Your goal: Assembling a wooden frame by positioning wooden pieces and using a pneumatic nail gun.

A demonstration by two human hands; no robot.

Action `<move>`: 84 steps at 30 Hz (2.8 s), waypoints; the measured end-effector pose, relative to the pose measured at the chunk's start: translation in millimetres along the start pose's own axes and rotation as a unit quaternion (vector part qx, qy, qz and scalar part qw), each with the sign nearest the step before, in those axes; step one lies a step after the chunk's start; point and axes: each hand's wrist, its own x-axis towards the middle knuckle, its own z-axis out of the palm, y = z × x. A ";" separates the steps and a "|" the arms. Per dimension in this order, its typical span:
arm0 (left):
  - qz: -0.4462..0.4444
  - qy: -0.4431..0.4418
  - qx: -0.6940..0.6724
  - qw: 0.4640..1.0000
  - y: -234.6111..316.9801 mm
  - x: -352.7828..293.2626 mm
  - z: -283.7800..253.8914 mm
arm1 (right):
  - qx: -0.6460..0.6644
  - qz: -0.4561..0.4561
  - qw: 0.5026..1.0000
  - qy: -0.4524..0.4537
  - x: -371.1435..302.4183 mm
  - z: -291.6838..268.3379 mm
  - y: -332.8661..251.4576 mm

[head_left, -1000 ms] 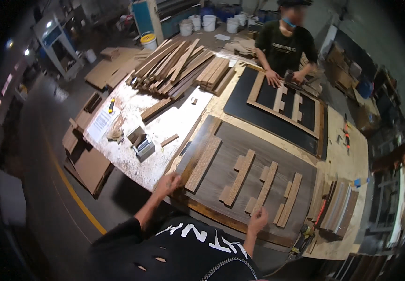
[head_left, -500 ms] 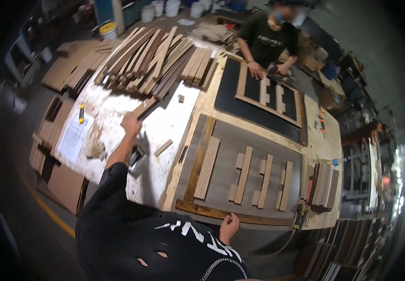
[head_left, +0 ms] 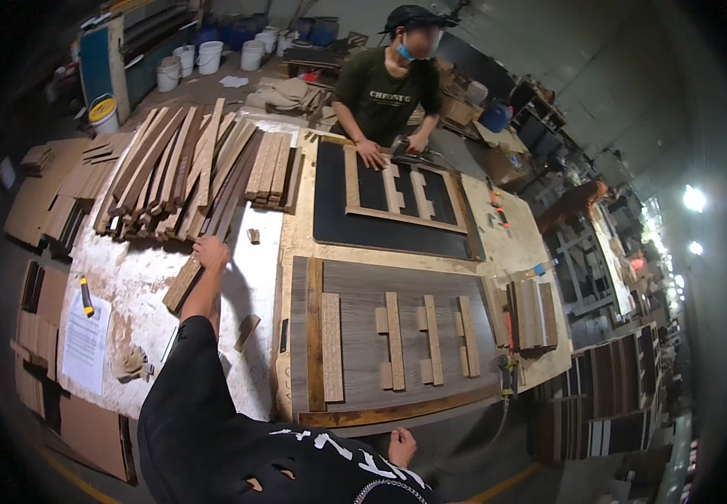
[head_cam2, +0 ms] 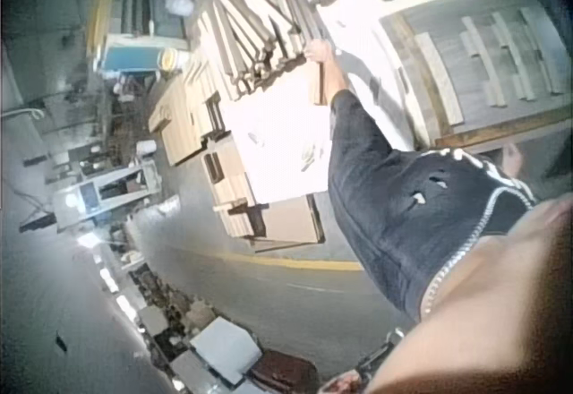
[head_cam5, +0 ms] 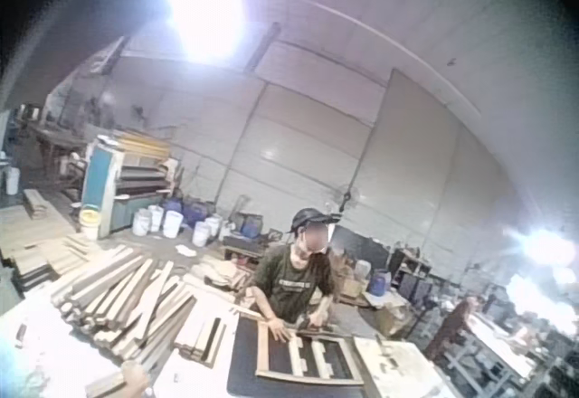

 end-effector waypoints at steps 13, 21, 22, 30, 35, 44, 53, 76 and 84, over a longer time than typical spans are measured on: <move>0.131 -0.055 -0.146 0.979 -26.0 1.4 -20.8 | -0.059 -0.021 0.994 -0.095 -3.9 15.0 -2.9; 0.173 -0.103 -0.235 0.951 -112.9 -70.3 -72.2 | -0.079 -0.178 0.974 -0.114 12.5 17.2 -104.2; 0.195 -0.087 -0.204 0.955 -108.1 -99.6 -91.9 | -0.076 -0.170 0.977 -0.106 17.6 18.6 -114.6; 0.135 -0.223 -0.162 0.952 -102.8 -333.7 -211.4 | 0.160 -0.122 0.869 -0.453 -12.0 81.2 -266.3; 0.165 -0.404 -0.131 0.890 -67.6 -390.9 -231.9 | 0.186 -0.012 0.759 -0.624 -45.2 114.7 -309.2; 0.164 -0.387 -0.386 0.821 -68.2 -338.2 -203.5 | 0.183 0.034 0.752 -0.633 9.1 42.3 -296.0; 0.293 0.129 -0.445 0.836 -80.5 -141.5 -333.2 | 0.293 0.072 0.711 -0.636 -9.3 -52.0 -229.7; -0.062 -0.446 -0.747 0.489 30.1 -305.0 -193.0 | 0.239 -0.129 0.751 -0.602 -15.9 -46.1 -237.0; -0.123 -0.306 -0.788 0.520 -40.2 -247.7 -198.6 | 0.206 -0.160 0.786 -0.561 -12.0 -48.2 -212.8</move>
